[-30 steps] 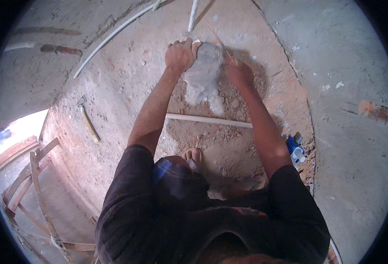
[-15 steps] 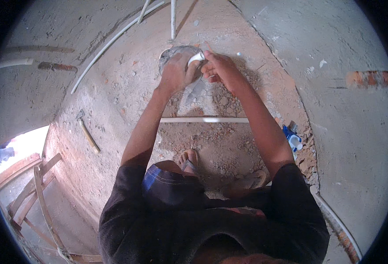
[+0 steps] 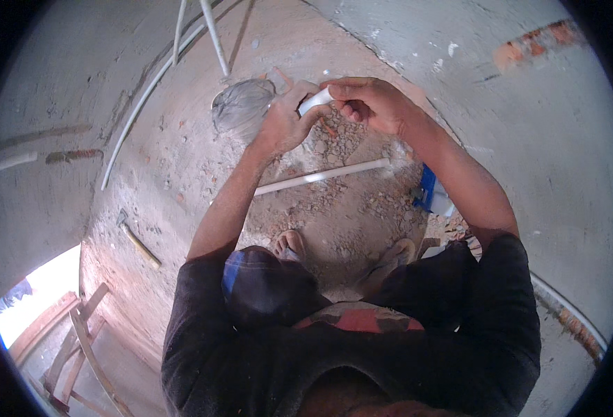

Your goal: The person connects a blue plumbing box to a PVC pipe, applies sealant from a bag by hand to the joint, and fits an elbow joint to the pipe.

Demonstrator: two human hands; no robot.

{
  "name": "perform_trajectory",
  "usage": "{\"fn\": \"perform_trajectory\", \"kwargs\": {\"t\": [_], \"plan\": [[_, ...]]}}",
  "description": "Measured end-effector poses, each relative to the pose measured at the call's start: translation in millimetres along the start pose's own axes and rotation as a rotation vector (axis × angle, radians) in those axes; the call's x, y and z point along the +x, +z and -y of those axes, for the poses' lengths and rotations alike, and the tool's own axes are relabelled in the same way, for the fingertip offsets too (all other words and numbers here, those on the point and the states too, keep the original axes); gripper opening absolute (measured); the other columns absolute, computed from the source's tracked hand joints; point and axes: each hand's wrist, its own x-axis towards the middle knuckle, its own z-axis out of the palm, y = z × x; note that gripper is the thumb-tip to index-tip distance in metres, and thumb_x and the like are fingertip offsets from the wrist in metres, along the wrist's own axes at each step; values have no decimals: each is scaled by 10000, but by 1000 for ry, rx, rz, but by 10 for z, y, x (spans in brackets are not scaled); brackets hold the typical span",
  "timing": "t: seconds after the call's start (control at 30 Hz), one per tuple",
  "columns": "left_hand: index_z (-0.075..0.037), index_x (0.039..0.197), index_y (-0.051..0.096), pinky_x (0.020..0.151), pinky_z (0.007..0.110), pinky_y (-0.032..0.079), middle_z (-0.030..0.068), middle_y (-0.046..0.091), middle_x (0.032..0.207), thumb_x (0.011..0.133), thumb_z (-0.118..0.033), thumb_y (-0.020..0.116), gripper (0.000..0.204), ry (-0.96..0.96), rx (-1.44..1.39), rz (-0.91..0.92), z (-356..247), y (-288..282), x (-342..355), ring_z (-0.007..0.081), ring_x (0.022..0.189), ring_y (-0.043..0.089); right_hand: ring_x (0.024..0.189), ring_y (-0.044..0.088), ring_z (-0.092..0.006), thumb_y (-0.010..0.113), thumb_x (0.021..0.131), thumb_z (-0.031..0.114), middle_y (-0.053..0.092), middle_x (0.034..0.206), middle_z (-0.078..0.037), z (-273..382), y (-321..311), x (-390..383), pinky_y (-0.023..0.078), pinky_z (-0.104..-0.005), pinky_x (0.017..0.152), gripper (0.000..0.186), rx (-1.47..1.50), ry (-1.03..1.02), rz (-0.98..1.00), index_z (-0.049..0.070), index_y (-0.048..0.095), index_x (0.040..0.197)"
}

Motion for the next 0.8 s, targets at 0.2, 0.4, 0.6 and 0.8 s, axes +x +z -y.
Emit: {"fn": "perform_trajectory", "kwargs": {"t": [0.2, 0.4, 0.6, 0.8], "plan": [[-16, 1075, 588, 660, 287, 482, 68, 640, 828, 937, -282, 665, 309, -66, -235, 221, -286, 309, 108, 144, 735, 613, 691, 560, -90, 657, 932, 184, 630, 834, -23, 67, -122, -650, 454, -218, 582, 318, -143, -53, -156, -36, 650, 1162], [-17, 1031, 582, 575, 235, 421, 23, 590, 777, 1002, -336, 551, 321, -125, -677, 518, -486, 469, 219, 83, 607, 521, 798, 636, -126, 640, 934, 164, 664, 846, -62, 79, -175, -1190, 532, -261, 691, 302, -307, -250, -293, -17, 652, 1175], [-14, 1026, 580, 555, 227, 407, 13, 572, 759, 1012, -371, 503, 366, -89, -621, 555, -822, 410, 229, 77, 571, 498, 871, 661, -159, 633, 910, 106, 664, 927, -73, 81, -173, -1543, 548, -294, 792, 306, -964, -718, -473, 37, 646, 1207], [-9, 1037, 593, 552, 228, 406, 12, 573, 755, 1009, -378, 509, 380, -89, -584, 595, -1083, 448, 258, 74, 582, 505, 822, 663, -168, 678, 881, 90, 652, 916, -76, 38, -105, -1652, 553, -314, 709, 239, -1203, -955, -505, 56, 658, 1116]]}}
